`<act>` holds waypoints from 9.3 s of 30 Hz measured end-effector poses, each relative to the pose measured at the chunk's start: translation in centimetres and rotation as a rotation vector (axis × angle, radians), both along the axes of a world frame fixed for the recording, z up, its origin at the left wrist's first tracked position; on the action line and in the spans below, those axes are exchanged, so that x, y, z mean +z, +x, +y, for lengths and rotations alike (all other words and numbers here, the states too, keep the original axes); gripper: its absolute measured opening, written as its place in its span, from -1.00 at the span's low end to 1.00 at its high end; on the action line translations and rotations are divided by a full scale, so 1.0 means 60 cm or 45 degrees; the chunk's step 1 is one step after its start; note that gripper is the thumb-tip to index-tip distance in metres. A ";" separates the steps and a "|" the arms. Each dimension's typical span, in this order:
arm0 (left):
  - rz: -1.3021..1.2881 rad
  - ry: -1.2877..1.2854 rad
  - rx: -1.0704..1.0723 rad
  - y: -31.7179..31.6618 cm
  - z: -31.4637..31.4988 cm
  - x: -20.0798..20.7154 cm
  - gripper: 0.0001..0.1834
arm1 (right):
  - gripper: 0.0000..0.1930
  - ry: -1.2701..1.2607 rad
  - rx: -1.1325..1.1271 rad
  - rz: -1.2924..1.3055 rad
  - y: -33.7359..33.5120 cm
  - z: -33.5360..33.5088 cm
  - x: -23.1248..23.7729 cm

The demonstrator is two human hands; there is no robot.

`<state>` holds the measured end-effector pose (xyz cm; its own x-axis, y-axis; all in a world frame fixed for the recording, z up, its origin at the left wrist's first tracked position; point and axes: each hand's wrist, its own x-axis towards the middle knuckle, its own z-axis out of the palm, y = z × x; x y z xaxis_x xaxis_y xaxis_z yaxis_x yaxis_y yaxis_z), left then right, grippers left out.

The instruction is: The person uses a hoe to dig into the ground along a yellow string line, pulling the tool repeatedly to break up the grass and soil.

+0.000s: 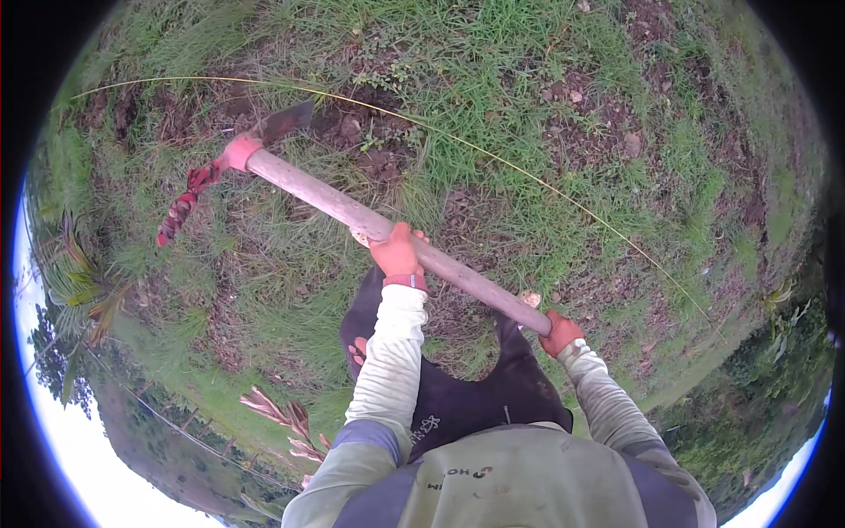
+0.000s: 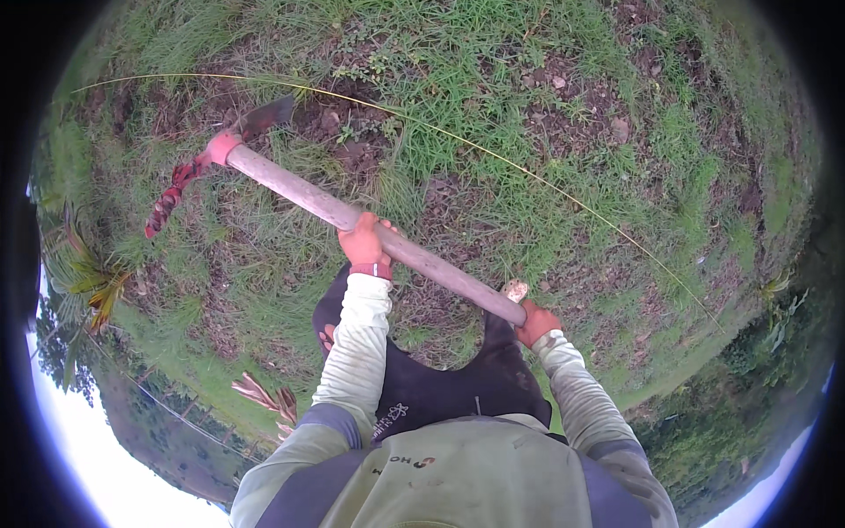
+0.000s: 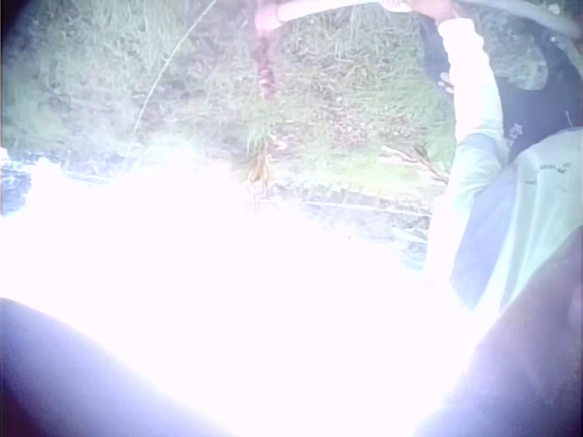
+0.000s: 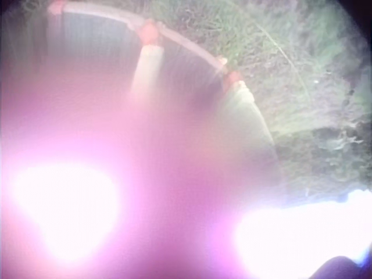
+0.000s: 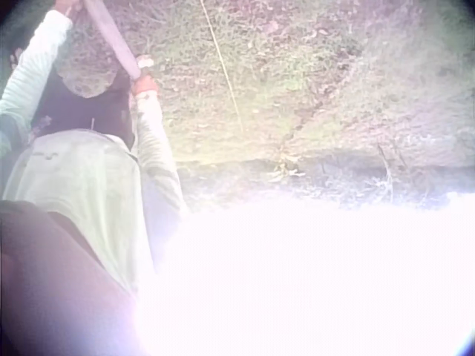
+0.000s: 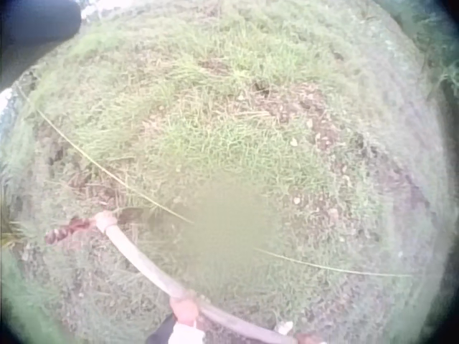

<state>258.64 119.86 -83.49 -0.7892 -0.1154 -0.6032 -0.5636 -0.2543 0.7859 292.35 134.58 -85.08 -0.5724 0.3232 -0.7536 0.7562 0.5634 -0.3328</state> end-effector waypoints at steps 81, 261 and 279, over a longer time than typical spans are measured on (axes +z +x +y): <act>0.482 0.137 -0.218 0.347 0.231 0.235 -0.76 | -0.71 0.125 -0.161 0.679 0.232 0.163 0.007; -0.418 0.164 -0.550 0.845 0.440 -0.438 -0.87 | -0.52 -0.636 0.121 0.258 0.875 0.385 -0.071; 0.065 0.081 -0.266 1.154 0.480 -0.397 -0.77 | -0.55 -0.240 -0.072 0.422 1.161 0.431 -0.487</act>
